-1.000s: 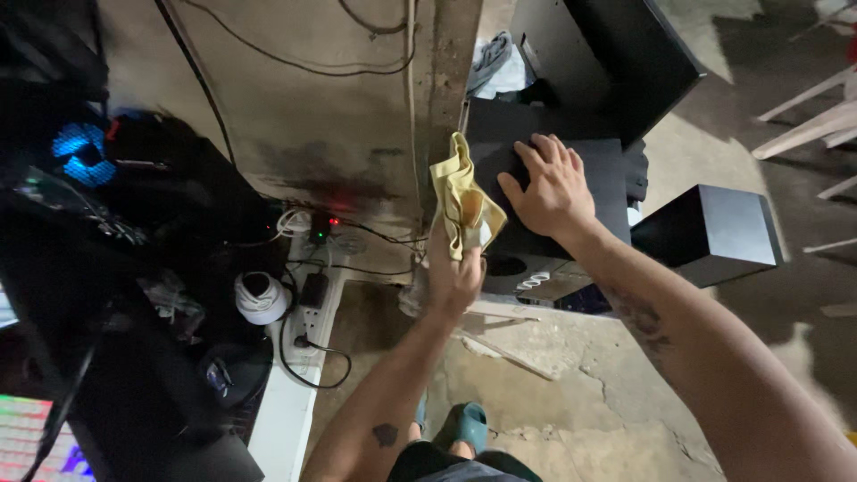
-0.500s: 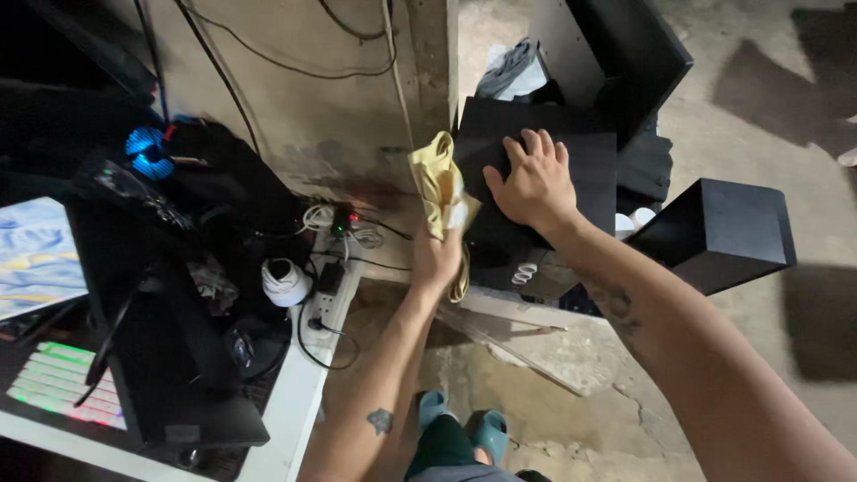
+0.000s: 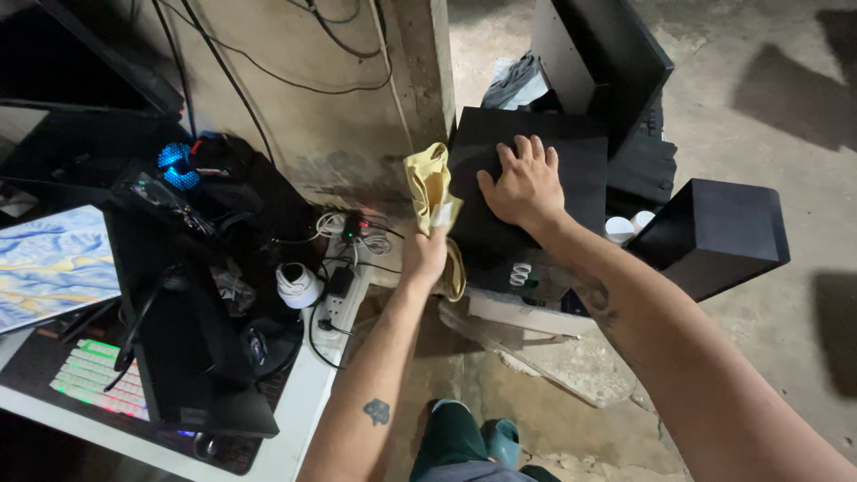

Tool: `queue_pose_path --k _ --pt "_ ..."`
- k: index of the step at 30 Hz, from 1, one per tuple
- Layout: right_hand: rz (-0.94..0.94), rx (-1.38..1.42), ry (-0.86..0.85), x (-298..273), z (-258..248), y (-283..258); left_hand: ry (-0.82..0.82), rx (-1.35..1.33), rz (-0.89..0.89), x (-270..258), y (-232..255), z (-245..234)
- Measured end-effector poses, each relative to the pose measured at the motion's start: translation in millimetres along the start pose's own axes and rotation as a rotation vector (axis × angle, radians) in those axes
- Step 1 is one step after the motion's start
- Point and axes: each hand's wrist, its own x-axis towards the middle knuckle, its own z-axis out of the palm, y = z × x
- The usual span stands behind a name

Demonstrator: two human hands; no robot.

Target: The person wipes a subwoofer, a speaker, and a computer monitor with a cloth, then picks up and wipes a keyboard.

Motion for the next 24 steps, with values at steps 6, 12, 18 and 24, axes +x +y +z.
queue_pose_path --k 6,12,18,24 --pt "-0.002 -0.013 0.011 2 2 -1 -0.047 -0.034 0.161 -5 19 -8" --pt "0.004 0.017 -0.013 1 2 2 0.035 0.041 0.106 14 -22 0" --pt "-0.005 0.023 -0.012 1 -3 0 0.009 0.065 -0.038 6 4 -8" --pt "0.001 0.012 -0.025 -1 -2 0 -0.002 0.025 0.068 -2 11 -6"
